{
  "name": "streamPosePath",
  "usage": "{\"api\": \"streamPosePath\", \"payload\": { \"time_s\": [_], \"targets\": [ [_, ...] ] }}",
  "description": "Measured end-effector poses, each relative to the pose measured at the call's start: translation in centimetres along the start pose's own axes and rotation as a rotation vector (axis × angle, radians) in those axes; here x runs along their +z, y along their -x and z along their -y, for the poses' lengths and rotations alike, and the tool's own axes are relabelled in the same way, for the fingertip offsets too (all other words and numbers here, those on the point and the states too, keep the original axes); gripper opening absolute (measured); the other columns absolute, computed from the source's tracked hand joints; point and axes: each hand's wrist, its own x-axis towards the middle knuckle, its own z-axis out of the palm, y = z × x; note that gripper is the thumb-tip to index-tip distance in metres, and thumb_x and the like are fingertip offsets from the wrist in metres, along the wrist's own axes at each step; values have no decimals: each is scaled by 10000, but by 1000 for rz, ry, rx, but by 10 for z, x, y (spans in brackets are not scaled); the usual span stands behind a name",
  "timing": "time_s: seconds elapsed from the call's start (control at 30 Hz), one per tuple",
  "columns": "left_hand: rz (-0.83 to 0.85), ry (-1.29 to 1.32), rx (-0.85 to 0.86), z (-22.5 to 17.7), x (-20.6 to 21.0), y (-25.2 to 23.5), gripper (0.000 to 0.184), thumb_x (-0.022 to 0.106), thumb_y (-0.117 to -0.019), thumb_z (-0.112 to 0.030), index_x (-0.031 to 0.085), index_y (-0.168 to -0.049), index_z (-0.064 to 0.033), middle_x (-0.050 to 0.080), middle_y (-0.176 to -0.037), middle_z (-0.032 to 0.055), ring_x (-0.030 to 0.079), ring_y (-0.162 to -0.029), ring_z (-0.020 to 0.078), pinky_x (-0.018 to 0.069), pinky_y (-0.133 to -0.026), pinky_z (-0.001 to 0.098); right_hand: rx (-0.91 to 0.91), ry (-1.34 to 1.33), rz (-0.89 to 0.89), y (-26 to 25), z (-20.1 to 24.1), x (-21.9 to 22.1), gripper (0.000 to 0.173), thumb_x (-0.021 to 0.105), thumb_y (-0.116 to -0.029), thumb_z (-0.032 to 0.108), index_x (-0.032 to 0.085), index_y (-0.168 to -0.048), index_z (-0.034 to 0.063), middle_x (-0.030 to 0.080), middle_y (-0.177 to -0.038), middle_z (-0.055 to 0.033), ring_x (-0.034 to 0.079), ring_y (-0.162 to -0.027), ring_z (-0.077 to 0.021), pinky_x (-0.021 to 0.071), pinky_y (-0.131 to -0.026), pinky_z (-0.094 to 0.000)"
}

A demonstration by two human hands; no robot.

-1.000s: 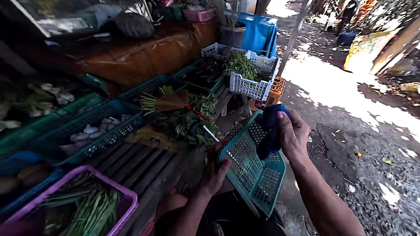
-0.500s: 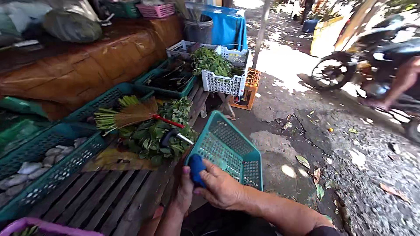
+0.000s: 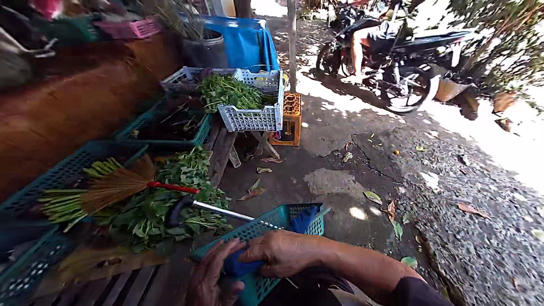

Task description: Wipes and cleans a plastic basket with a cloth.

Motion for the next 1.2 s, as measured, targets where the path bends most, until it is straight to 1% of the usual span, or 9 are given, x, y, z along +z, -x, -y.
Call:
{"api": "streamPosePath", "payload": {
  "time_s": [0.1, 0.27, 0.37, 0.47, 0.63, 0.73, 0.93, 1.0, 1.2],
  "targets": [
    [9, -174, -28, -4, 9, 4, 851, 599, -831, -765, 721, -1066, 44, 755, -933, 194, 734, -889, 275, 571, -870, 443, 65, -94, 51, 8, -9, -5, 355, 678, -903, -29, 672, -1257, -68, 686, -1171, -248, 668, -1090, -349, 520, -945, -511],
    [129, -164, 38, 2, 40, 18, 674, 659, -806, -718, 703, -765, -47, 682, -676, 69, 650, -633, 184, 545, -722, 402, 255, -479, -166, 34, -43, -20, 211, 676, -942, 42, 686, -1129, -57, 730, -1006, -103, 687, -908, -98, 570, -857, -305],
    [248, -183, 44, -2, 46, 23, 600, 663, -837, -660, 711, -740, -70, 692, -686, 65, 676, -646, 214, 555, -682, 443, 373, -450, -440, 43, -57, -43, 225, 652, -974, 119, 690, -1150, -17, 740, -1002, -48, 700, -901, -73, 591, -862, -308],
    [347, -165, 1, -6, 48, 18, 482, 650, -915, -516, 733, -769, -64, 726, -750, 81, 725, -738, 246, 576, -718, 489, 295, -259, -394, 44, -48, -41, 245, 644, -1002, 184, 692, -1141, -12, 717, -1055, -62, 675, -958, -69, 562, -897, -277],
    [368, -128, -57, -12, 60, 20, 304, 735, -858, -325, 767, -868, -24, 756, -850, 162, 752, -828, 330, 599, -786, 531, 67, 243, -216, 48, -44, 44, 386, 626, -1012, 358, 722, -1111, -2, 724, -1050, -190, 696, -1050, -329, 532, -964, -504],
    [397, -137, 35, -1, 67, 28, 335, 674, -875, -327, 656, -649, -80, 699, -676, 67, 716, -692, 232, 565, -677, 456, 21, 403, -339, 61, -86, 65, 300, 626, -983, 292, 733, -1063, 23, 742, -1016, -164, 710, -1041, -323, 492, -1046, -513],
    [459, -151, 81, -1, 57, 23, 351, 677, -864, -303, 568, -593, -108, 628, -603, 35, 664, -625, 197, 512, -630, 413, 791, 363, -246, 101, -173, -3, 348, 489, -1032, 176, 675, -1224, -46, 693, -1222, -221, 616, -1243, -351, 331, -1189, -527],
    [462, -159, 113, -4, 60, 17, 338, 678, -847, -296, 556, -588, -117, 619, -595, 28, 654, -613, 191, 499, -623, 411, 871, 320, -263, 108, -175, -6, 365, 457, -1046, 187, 663, -1229, -53, 684, -1227, -229, 615, -1237, -356, 389, -1145, -516],
    [452, -161, 93, -9, 62, 3, 353, 659, -847, -323, 576, -578, -111, 626, -586, 46, 660, -596, 214, 502, -602, 441, 358, 184, -411, 66, -62, 54, 238, 581, -972, 109, 712, -1084, -54, 726, -1061, -215, 679, -1098, -353, 456, -1061, -524]
  ]
}}
